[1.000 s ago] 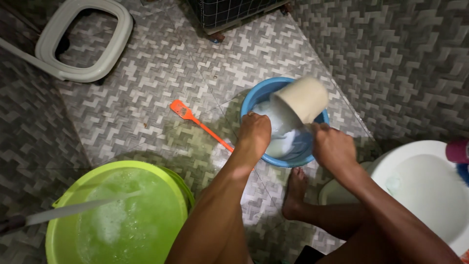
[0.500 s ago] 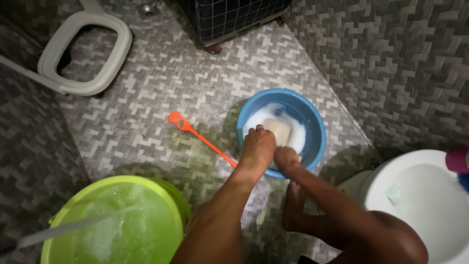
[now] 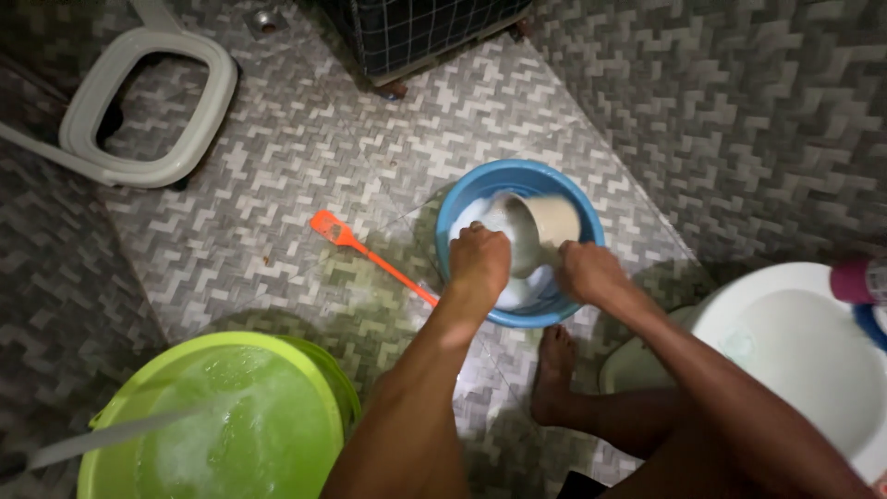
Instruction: Clean the bathroom floor and toilet area using water, soap, and a brush.
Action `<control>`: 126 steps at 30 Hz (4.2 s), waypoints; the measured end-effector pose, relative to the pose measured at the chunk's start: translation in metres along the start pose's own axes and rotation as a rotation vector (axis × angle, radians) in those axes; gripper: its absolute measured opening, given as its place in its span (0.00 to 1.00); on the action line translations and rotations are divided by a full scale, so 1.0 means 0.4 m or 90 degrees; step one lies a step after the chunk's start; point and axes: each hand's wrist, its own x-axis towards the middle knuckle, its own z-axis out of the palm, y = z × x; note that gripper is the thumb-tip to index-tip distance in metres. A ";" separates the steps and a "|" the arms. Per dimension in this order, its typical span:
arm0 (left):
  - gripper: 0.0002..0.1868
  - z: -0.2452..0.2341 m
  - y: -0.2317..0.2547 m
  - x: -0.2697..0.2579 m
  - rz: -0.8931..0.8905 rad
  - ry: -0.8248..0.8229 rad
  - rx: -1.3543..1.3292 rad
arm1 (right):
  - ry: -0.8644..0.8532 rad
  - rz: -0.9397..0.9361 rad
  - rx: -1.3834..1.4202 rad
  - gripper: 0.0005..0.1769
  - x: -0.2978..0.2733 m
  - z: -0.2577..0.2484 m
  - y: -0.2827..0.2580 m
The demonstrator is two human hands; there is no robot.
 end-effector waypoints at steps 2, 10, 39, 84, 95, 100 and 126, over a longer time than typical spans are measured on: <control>0.09 0.045 -0.018 0.019 -0.004 0.008 0.001 | 0.030 -0.014 -0.074 0.14 -0.083 -0.099 0.002; 0.11 0.051 -0.062 0.004 -0.017 0.026 0.020 | 0.210 -0.111 -0.372 0.15 -0.173 -0.168 -0.041; 0.17 0.111 0.174 0.134 0.244 0.218 -0.391 | 0.107 0.289 0.544 0.23 -0.564 -0.275 0.094; 0.13 0.774 1.241 -0.369 0.348 -0.671 -0.496 | 0.166 0.738 0.194 0.19 -1.377 -0.179 0.653; 0.34 0.683 1.344 -0.546 0.039 -1.033 -0.796 | 0.359 0.731 0.235 0.20 -1.332 -0.009 0.729; 0.30 0.808 1.380 -0.569 0.089 -0.860 -0.884 | 0.500 0.701 0.362 0.22 -1.273 0.093 0.720; 0.15 0.923 1.419 -0.399 0.305 -0.669 -0.623 | 0.238 0.807 0.131 0.18 -1.401 -0.093 0.645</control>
